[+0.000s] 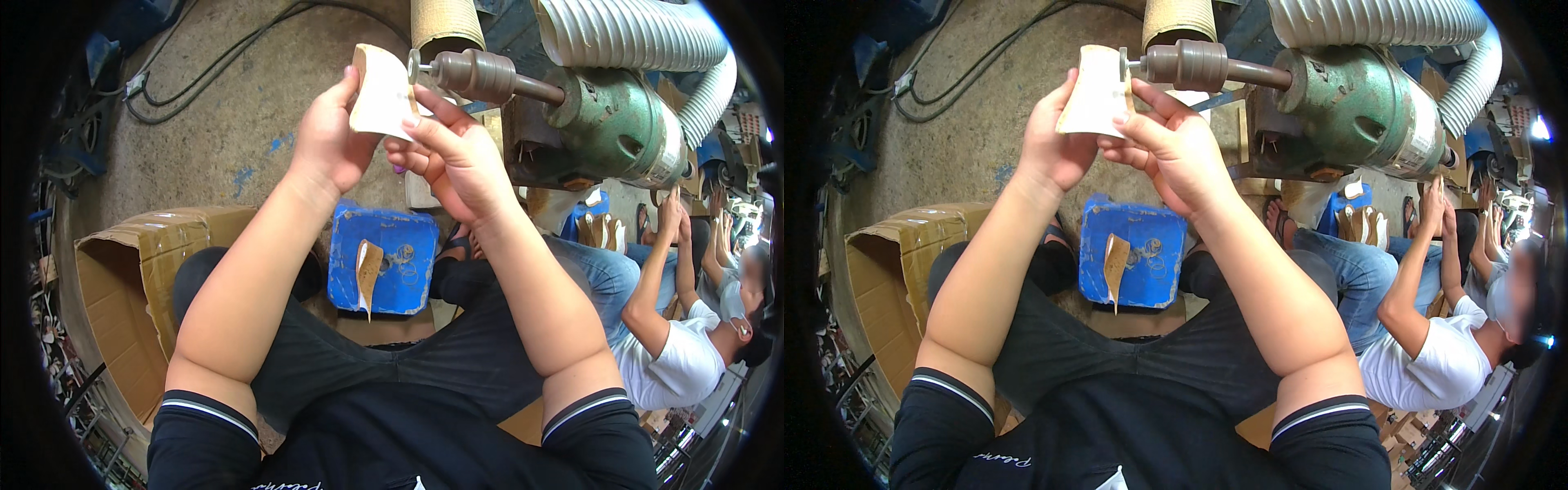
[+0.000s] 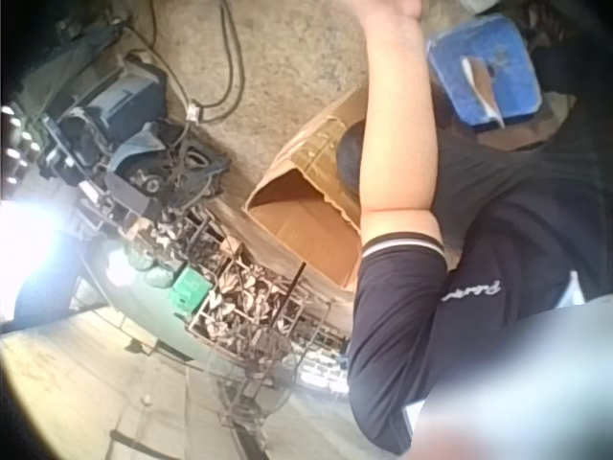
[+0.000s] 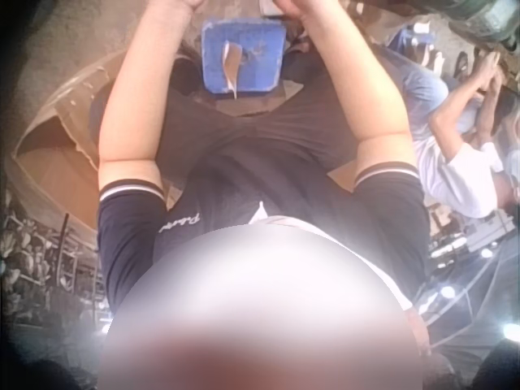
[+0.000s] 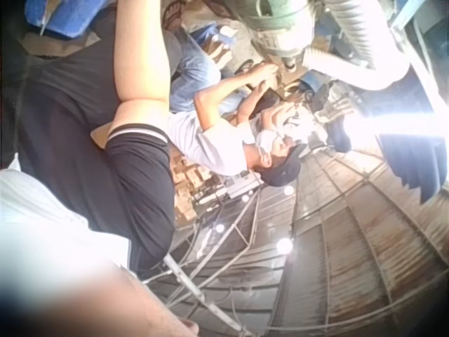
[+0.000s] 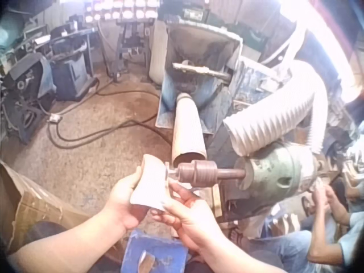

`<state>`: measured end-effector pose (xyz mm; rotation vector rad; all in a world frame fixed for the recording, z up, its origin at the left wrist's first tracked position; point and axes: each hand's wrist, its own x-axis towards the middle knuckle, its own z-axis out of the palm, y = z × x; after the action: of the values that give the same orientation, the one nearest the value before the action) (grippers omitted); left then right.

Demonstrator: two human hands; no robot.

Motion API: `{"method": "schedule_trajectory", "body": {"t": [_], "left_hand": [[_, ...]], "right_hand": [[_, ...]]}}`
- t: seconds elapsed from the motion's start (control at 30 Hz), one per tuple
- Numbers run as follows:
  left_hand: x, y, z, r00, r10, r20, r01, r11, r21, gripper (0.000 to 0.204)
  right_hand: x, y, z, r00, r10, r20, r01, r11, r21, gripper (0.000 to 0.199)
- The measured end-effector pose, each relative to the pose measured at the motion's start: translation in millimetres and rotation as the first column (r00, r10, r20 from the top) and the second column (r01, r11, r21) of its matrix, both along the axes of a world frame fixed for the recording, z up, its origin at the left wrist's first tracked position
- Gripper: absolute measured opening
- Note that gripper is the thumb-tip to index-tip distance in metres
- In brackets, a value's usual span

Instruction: The person holds a curved wooden piece with pre-drilled holes and presses its edges against a rotating grinding wheel to smooth the surface. The person repeatedly repositions the piece to grind different edges and then places the finished piece into a cardboard box.

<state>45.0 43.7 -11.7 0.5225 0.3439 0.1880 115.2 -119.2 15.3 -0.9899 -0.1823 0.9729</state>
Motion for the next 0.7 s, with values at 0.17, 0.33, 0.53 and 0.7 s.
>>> {"method": "schedule_trajectory", "body": {"t": [0.17, 0.33, 0.53, 0.7], "left_hand": [[-12, -8, 0, 0.995, 0.028, -0.096, -0.031, 0.999, -0.033, 0.053], [-10, -6, 4, 0.993, 0.057, -0.099, -0.057, 0.998, 0.007, 0.052], [-2, -2, 5, 0.999, 0.044, -0.014, -0.044, 0.999, -0.011, 0.054], [3, -2, 8, 0.999, 0.028, -0.017, -0.029, 1.000, -0.012, 0.053]], "right_hand": [[-8, -15, 3, 0.988, 0.133, 0.074, -0.124, 0.985, -0.116, 0.073], [-15, -24, 8, 0.993, 0.116, -0.024, -0.118, 0.983, -0.141, 0.066], [-19, -36, 18, 0.990, 0.120, -0.076, -0.122, 0.992, -0.025, 0.046], [-17, -36, 22, 0.994, 0.110, -0.028, -0.110, 0.994, 0.007, 0.044]]}}
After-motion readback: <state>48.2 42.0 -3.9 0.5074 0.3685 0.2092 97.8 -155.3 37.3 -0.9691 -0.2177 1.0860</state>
